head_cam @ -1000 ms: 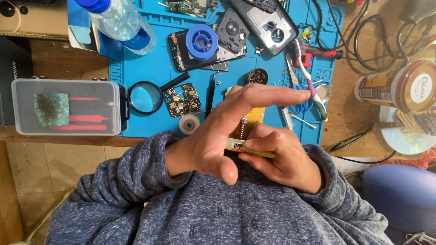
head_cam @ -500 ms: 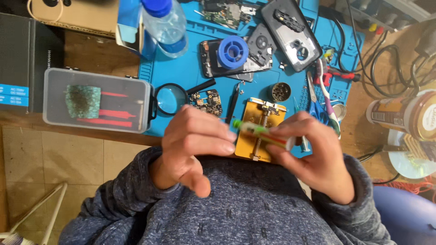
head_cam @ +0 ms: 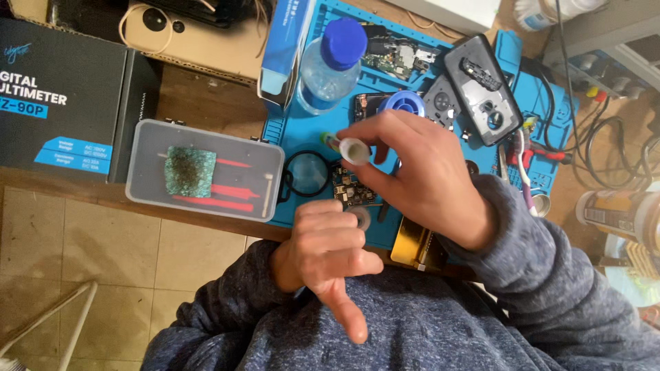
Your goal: The person uses a heat gun to apply heat to a small electronic component held in a yellow clamp. They then handle a tube of flux, applying it to the component, and use tweezers to manipulate small parts on the workbench.
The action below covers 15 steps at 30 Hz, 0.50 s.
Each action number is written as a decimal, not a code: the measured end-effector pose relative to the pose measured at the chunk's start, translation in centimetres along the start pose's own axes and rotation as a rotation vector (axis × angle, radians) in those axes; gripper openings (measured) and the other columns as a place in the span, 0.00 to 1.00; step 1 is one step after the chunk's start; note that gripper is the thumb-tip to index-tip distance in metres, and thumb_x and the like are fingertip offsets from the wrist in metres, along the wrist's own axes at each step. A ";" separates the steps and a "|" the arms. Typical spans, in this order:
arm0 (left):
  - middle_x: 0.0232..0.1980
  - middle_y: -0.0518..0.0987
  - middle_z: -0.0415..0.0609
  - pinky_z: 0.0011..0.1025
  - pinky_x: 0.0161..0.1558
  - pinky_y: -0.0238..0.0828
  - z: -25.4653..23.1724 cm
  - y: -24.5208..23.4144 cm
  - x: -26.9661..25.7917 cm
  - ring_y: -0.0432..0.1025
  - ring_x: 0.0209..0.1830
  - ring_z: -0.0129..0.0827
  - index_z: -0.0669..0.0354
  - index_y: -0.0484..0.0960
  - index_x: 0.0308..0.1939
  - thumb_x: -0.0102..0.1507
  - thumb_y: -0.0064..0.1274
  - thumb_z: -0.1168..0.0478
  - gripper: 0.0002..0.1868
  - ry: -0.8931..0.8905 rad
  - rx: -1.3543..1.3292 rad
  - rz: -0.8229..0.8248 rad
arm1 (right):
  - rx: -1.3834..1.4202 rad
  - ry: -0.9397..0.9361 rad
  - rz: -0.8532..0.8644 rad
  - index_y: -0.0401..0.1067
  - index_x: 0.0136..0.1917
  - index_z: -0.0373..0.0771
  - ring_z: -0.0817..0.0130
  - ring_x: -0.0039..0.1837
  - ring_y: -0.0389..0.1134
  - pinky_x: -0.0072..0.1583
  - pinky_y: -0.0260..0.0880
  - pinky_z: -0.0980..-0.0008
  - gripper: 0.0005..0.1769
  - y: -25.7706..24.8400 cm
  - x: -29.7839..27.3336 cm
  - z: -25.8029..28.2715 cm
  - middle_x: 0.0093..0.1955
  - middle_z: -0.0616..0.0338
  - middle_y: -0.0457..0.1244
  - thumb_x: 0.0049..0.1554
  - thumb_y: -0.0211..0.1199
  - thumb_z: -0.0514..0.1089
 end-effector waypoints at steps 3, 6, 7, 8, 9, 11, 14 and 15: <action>0.28 0.51 0.39 0.40 0.31 0.41 -0.2 -0.3 0.2 0.50 0.22 0.35 0.50 0.76 0.35 0.75 0.32 0.24 0.38 0.025 0.059 -0.058 | -0.053 0.040 0.025 0.81 0.63 0.53 0.67 0.47 0.73 0.47 0.68 0.60 0.07 1.7 1.4 -0.6 0.46 0.68 0.70 0.72 0.74 0.46; 0.29 0.53 0.40 0.40 0.32 0.46 -0.1 -0.4 0.2 0.54 0.23 0.35 0.49 0.78 0.36 0.76 0.33 0.25 0.37 0.011 0.077 -0.064 | -0.065 0.060 0.024 0.80 0.62 0.52 0.69 0.45 0.72 0.47 0.70 0.60 0.09 2.0 2.4 -0.7 0.50 0.73 0.74 0.70 0.76 0.47; 0.29 0.53 0.40 0.40 0.32 0.46 -0.1 -0.4 0.2 0.54 0.23 0.35 0.49 0.78 0.36 0.76 0.33 0.25 0.37 0.010 0.078 -0.063 | -0.063 0.059 0.025 0.80 0.62 0.52 0.69 0.45 0.72 0.47 0.70 0.60 0.09 2.0 2.4 -0.7 0.50 0.73 0.74 0.70 0.76 0.47; 0.29 0.54 0.40 0.40 0.32 0.46 -0.1 -0.3 0.2 0.55 0.23 0.35 0.49 0.79 0.36 0.77 0.33 0.25 0.37 0.009 0.085 -0.060 | -0.090 0.042 0.015 0.80 0.62 0.52 0.68 0.46 0.72 0.47 0.70 0.58 0.09 1.9 2.5 -0.5 0.50 0.73 0.74 0.70 0.77 0.48; 0.28 0.55 0.39 0.40 0.32 0.46 -0.1 -0.2 0.2 0.56 0.23 0.35 0.49 0.80 0.36 0.77 0.33 0.26 0.37 0.009 0.091 -0.057 | -0.117 0.025 0.006 0.80 0.62 0.53 0.66 0.46 0.72 0.47 0.69 0.57 0.09 1.8 2.5 -0.3 0.49 0.72 0.73 0.71 0.77 0.49; 0.28 0.56 0.40 0.40 0.32 0.46 -0.1 -0.1 0.2 0.56 0.23 0.35 0.50 0.80 0.36 0.77 0.34 0.26 0.37 0.014 0.087 -0.059 | -0.110 -0.003 -0.010 0.80 0.62 0.51 0.66 0.45 0.72 0.45 0.69 0.58 0.10 1.8 2.3 -0.2 0.50 0.71 0.73 0.71 0.79 0.48; 0.27 0.58 0.40 0.40 0.32 0.47 -0.1 0.1 0.2 0.57 0.22 0.35 0.50 0.81 0.36 0.78 0.35 0.27 0.36 0.019 0.089 -0.066 | -0.108 -0.013 -0.012 0.79 0.63 0.50 0.65 0.44 0.72 0.44 0.69 0.58 0.14 1.5 2.1 -0.1 0.48 0.70 0.72 0.69 0.82 0.48; 0.27 0.60 0.40 0.39 0.32 0.47 -0.1 0.1 0.3 0.58 0.22 0.36 0.50 0.81 0.36 0.78 0.35 0.27 0.36 0.017 0.091 -0.070 | -0.113 0.006 0.002 0.78 0.63 0.50 0.64 0.44 0.73 0.44 0.70 0.56 0.18 1.4 2.0 -0.3 0.46 0.71 0.71 0.67 0.84 0.49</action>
Point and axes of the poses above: each hand's wrist, its own x-axis towards the middle knuckle, its own y-axis out of the palm, z = x × y, the point moved 10 cm from there along x, towards the middle knuckle
